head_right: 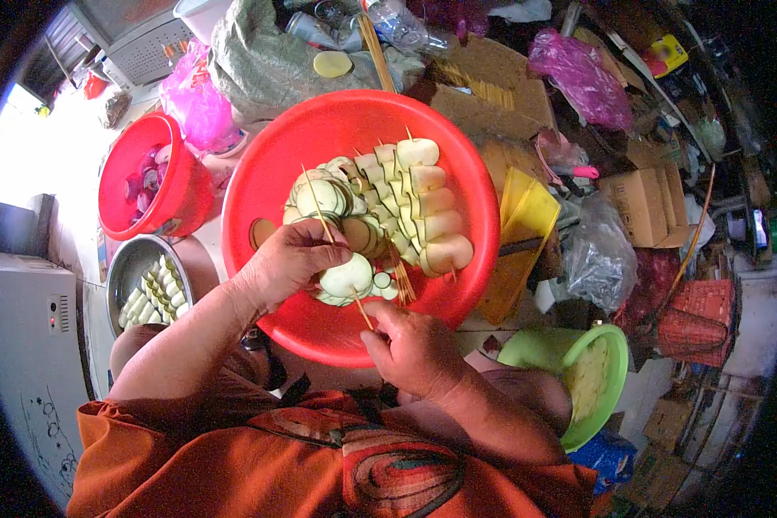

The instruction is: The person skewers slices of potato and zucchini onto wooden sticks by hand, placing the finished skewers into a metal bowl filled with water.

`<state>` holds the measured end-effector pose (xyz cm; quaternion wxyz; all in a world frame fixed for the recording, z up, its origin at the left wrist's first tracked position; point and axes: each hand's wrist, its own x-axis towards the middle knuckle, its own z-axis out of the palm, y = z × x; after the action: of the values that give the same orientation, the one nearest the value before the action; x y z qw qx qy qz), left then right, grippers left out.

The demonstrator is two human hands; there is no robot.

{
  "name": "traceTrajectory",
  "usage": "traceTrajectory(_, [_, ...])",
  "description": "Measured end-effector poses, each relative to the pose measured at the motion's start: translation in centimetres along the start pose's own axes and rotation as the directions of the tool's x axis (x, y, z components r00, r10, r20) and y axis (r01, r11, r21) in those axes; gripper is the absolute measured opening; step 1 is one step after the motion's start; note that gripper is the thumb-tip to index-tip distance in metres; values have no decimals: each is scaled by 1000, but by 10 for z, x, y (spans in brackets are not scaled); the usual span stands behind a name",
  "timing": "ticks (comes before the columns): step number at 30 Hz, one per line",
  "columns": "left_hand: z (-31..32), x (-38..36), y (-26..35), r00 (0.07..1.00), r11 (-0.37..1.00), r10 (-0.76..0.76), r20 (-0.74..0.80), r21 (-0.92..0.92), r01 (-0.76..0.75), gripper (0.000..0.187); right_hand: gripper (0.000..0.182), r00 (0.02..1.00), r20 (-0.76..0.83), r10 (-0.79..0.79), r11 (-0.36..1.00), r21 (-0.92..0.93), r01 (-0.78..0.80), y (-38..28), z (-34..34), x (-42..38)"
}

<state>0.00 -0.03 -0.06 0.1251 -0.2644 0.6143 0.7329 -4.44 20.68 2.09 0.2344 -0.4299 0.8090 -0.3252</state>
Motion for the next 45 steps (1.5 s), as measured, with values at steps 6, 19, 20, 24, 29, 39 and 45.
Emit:
traceTrajectory(6, [1,0,-1,1000,1000,0,1,17,0,16,25,996,62,58,998,18,-60,-4,-4,0])
traceTrajectory(19, [3,1,-4,1000,998,-20,-18,62,21,22,26,999,40,24,1000,-16,-23,-2,-1,-1])
traceTrajectory(20, [3,1,-4,1000,997,-22,-22,69,24,22,26,999,43,29,999,-36,-27,-2,-1,-2])
traceTrajectory(24, [4,1,-4,1000,999,-27,1,26,27,16,26,998,52,35,998,-44,-33,-3,-1,-2])
traceTrajectory(29, [3,3,-7,1000,1000,-18,17,7,18,16,25,998,56,41,999,-28,-39,-4,-1,-2])
traceTrajectory(39, [-5,1,2,1000,991,4,-1,-134,-4,14,27,983,72,169,963,199,-180,-1,-2,-1])
traceTrajectory(45, [-2,-7,7,993,969,51,105,-247,-23,17,19,971,126,202,862,449,-237,6,3,-5])
